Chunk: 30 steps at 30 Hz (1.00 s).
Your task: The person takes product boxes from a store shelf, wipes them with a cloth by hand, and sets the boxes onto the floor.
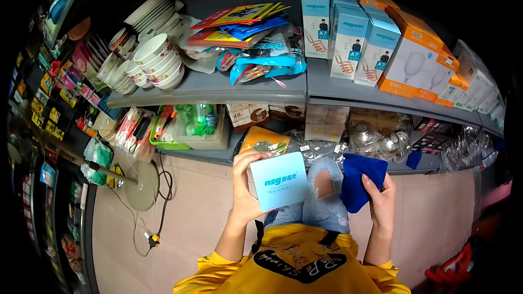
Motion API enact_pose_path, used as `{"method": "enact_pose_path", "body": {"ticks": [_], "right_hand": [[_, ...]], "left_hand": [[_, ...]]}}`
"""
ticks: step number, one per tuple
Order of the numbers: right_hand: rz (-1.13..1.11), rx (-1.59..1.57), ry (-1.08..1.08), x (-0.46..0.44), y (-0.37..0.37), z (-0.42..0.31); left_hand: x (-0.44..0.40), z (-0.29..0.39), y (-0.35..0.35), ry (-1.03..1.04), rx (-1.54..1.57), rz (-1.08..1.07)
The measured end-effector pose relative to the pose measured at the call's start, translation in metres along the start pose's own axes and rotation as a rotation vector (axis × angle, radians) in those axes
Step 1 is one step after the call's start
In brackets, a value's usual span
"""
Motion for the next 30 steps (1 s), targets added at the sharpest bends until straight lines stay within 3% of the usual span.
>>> {"method": "enact_pose_path", "body": {"ticks": [7,9,11,13,17,23,25,27,30], "right_hand": [[0.136,-0.016,-0.109,0.001,-0.001,-0.020],[0.199,0.282,-0.409,0.012,0.013,-0.071],[0.155,0.353,-0.516,0.014,0.035,-0.107],[0.041,0.428,-0.753,0.022,0.063,-0.139],[-0.022,0.404,-0.751,0.011,0.072,-0.140],[0.119,0.671,-0.870,0.015,0.079,-0.159],[-0.072,0.840,-0.935,0.018,0.110,-0.162],[-0.364,0.909,-0.831,0.014,0.142,-0.148],[-0.522,1.050,-0.894,0.027,0.164,-0.119]], "left_hand": [[-0.003,0.001,0.007,0.045,0.042,-0.033],[-0.002,0.001,0.010,0.081,0.056,-0.057],[-0.002,0.003,0.012,0.079,0.051,-0.058],[-0.001,0.004,0.014,0.076,0.043,-0.059],[0.001,0.004,0.013,0.081,0.049,-0.060],[0.003,0.004,0.018,0.037,0.116,-0.066],[0.009,0.001,0.022,0.027,0.185,-0.070],[0.051,-0.057,0.029,-0.416,0.376,-0.002],[0.071,-0.094,0.034,-0.650,0.568,0.036]]}}
Point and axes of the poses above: each hand's wrist, its own x-axis away from the middle knuckle, its own y-axis out of the palm, z = x × y, the point moved 10 cm from there along -x, towards the middle knuckle, and after that the axes turned 9 degrees about -z, right-handed, at the moved point
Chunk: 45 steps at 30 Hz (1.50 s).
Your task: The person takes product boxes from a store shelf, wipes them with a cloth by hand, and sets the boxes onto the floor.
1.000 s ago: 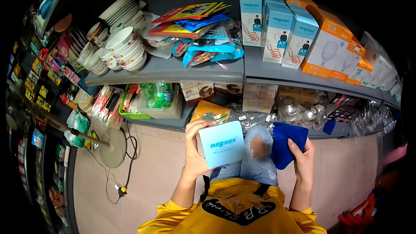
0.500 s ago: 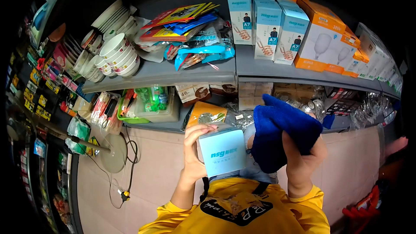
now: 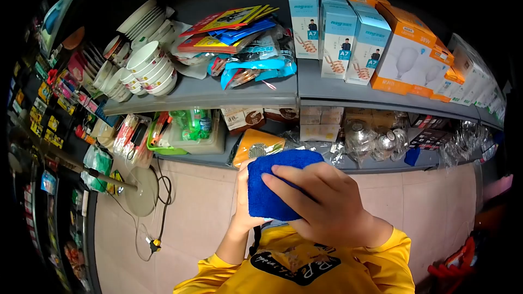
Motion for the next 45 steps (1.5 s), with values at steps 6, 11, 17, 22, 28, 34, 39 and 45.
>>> {"method": "enact_pose_path", "body": {"ticks": [6,11,17,22,28,34,39,45], "right_hand": [[-0.214,-0.055,-0.134,-0.012,0.008,-0.004],[-0.239,-0.032,-0.129,-0.012,0.026,-0.006],[-0.135,0.098,-0.248,0.003,0.024,-0.016],[-0.115,0.090,-0.337,0.008,0.022,-0.024],[-0.172,0.063,-0.358,0.008,0.018,-0.023],[-0.226,-0.213,-0.117,0.000,0.010,0.009],[-0.115,-0.403,0.032,-0.003,0.005,0.036],[-0.214,-0.078,-0.051,-0.014,0.014,0.013]], "left_hand": [[-0.005,0.069,0.035,0.258,-0.262,-0.185],[-0.002,0.049,0.034,0.262,-0.540,-0.222],[-0.004,0.005,0.015,-0.037,-0.190,-0.182],[-0.008,-0.003,0.008,-0.196,0.114,-0.064],[-0.010,0.022,0.015,-0.090,-0.116,-0.142],[-0.005,0.115,0.057,0.355,-0.380,-0.159],[-0.007,0.106,0.058,0.318,-0.443,-0.132],[-0.010,0.089,0.052,0.223,-0.532,-0.150]]}}
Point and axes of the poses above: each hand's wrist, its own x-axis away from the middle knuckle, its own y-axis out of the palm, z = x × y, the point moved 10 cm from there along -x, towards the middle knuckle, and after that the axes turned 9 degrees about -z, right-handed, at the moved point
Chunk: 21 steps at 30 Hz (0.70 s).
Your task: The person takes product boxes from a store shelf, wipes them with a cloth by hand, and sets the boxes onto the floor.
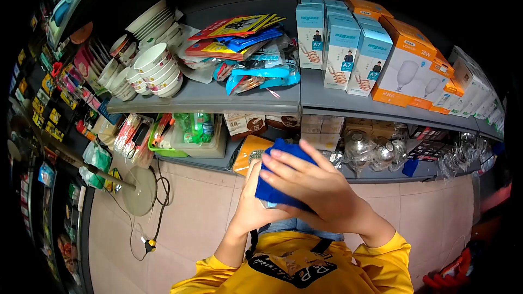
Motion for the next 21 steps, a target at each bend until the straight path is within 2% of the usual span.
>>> {"method": "enact_pose_path", "body": {"ticks": [1,2,3,6,8,9,10,14,16,18,21], "right_hand": [[-0.025,-0.084,-0.068,0.001,0.005,-0.003],[-0.051,-0.167,-0.137,0.003,0.008,-0.006],[-0.068,-0.215,-0.191,0.004,0.009,-0.008],[-0.110,-0.297,-0.221,0.005,0.010,-0.003],[0.026,-0.483,-0.224,0.009,0.000,0.013],[0.083,-0.561,-0.187,0.010,-0.003,0.024],[0.143,-0.634,-0.149,0.010,-0.004,0.032],[0.366,-0.884,0.015,0.012,-0.002,0.064],[0.427,-1.161,0.120,0.014,0.011,0.075],[0.528,-1.356,0.126,0.015,0.023,0.084],[0.524,-1.364,0.143,0.016,0.026,0.082]], "left_hand": [[0.002,0.003,-0.002,0.031,-0.027,0.026],[0.003,-0.005,0.001,-0.009,-0.027,-0.048],[0.006,-0.021,0.002,-0.108,0.175,-0.003],[0.007,-0.032,0.009,-0.233,0.384,0.006],[-0.004,-0.011,0.009,-0.149,0.429,0.017],[-0.009,-0.010,0.007,-0.113,0.343,0.012],[-0.010,-0.018,0.010,-0.201,0.435,-0.001],[-0.014,-0.009,0.019,-0.271,0.847,0.040],[-0.008,-0.022,0.018,-0.309,0.927,0.128],[-0.005,-0.034,0.018,-0.322,1.026,0.125],[-0.003,-0.044,0.018,-0.307,1.222,0.092]]}}
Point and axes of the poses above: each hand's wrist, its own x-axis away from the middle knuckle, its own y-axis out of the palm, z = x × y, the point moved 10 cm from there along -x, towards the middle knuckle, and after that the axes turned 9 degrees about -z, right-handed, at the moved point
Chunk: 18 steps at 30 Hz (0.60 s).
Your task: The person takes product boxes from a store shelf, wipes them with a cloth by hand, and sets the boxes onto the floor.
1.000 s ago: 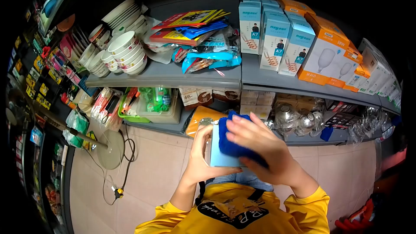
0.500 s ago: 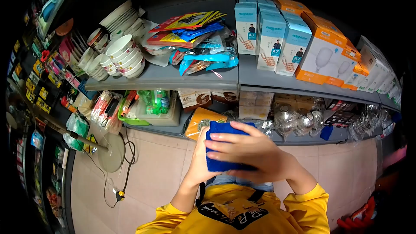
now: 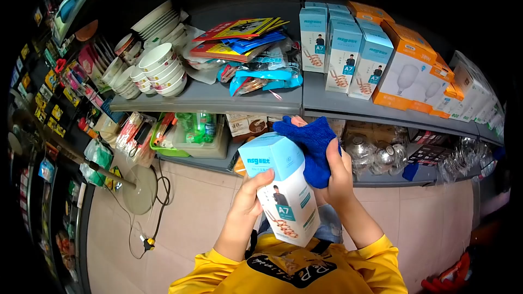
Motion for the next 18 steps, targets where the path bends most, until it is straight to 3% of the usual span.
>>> {"method": "enact_pose_path", "body": {"ticks": [7,10,13,18], "right_hand": [[-0.024,-0.091,0.001,-0.011,0.012,-0.008],[-0.281,0.651,-0.149,-0.017,0.044,-0.034],[-0.422,0.863,-0.238,-0.005,0.058,-0.026],[-0.545,0.853,-0.117,0.023,0.062,-0.005]], "left_hand": [[-0.006,-0.003,0.002,-0.020,0.143,-0.137],[-0.005,0.004,0.009,0.010,0.059,-0.080],[-0.014,0.015,0.009,0.099,0.311,-0.235],[-0.017,0.051,-0.007,0.254,0.113,0.026]]}}
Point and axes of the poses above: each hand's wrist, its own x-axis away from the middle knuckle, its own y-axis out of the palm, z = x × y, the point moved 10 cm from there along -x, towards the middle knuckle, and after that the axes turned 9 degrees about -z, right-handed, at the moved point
